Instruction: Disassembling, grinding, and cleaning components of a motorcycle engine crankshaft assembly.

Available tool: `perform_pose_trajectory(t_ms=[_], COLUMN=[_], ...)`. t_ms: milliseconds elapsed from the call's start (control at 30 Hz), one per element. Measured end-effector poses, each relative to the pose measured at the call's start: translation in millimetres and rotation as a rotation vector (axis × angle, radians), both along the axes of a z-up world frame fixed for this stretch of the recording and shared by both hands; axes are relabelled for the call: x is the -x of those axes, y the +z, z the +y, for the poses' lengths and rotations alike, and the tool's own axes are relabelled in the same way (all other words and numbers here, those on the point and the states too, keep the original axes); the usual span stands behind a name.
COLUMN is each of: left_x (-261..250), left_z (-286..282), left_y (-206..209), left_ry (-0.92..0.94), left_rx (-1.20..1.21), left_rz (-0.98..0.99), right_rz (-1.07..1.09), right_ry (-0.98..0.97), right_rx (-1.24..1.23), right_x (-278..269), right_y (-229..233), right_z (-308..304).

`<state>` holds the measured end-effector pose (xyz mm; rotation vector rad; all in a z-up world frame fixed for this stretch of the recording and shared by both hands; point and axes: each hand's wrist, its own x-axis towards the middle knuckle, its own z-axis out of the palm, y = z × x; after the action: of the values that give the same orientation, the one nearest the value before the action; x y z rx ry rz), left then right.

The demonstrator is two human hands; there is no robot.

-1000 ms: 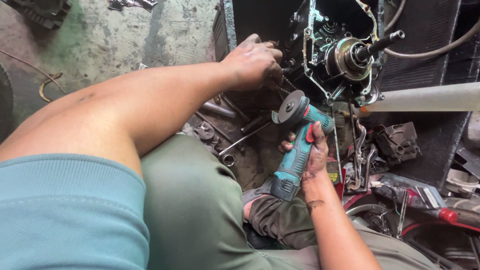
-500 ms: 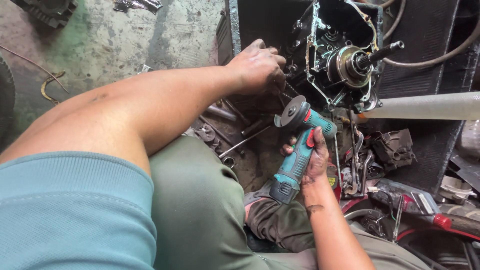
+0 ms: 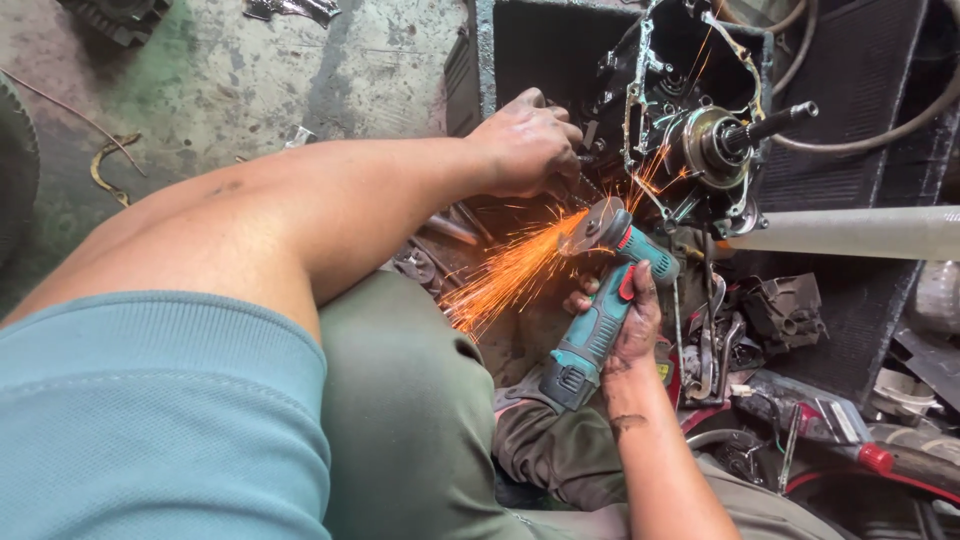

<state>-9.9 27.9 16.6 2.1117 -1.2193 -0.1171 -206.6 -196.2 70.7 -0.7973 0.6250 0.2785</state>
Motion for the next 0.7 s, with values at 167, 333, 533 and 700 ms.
perform_pose_trajectory(t_ms=[167, 333, 533, 700], left_x=[0, 1, 1, 2], left_z=[1, 4, 3, 5], left_y=[0, 5, 3, 5], left_ry=[-0.006, -0.026, -0.010, -0.015], left_rx=[0.006, -0.024, 0.010, -0.015], left_rz=[-0.013, 0.004, -0.029, -0.003], right_rz=[-0.022, -0.030, -0.036, -0.036], right_ry=[0.013, 0.003, 0.025, 0.047], right_rx=[0.010, -0.014, -0.005, -0.006], right_x=[-1, -1, 0, 2], right_y=[2, 3, 0, -4], right_z=[2, 3, -1, -5])
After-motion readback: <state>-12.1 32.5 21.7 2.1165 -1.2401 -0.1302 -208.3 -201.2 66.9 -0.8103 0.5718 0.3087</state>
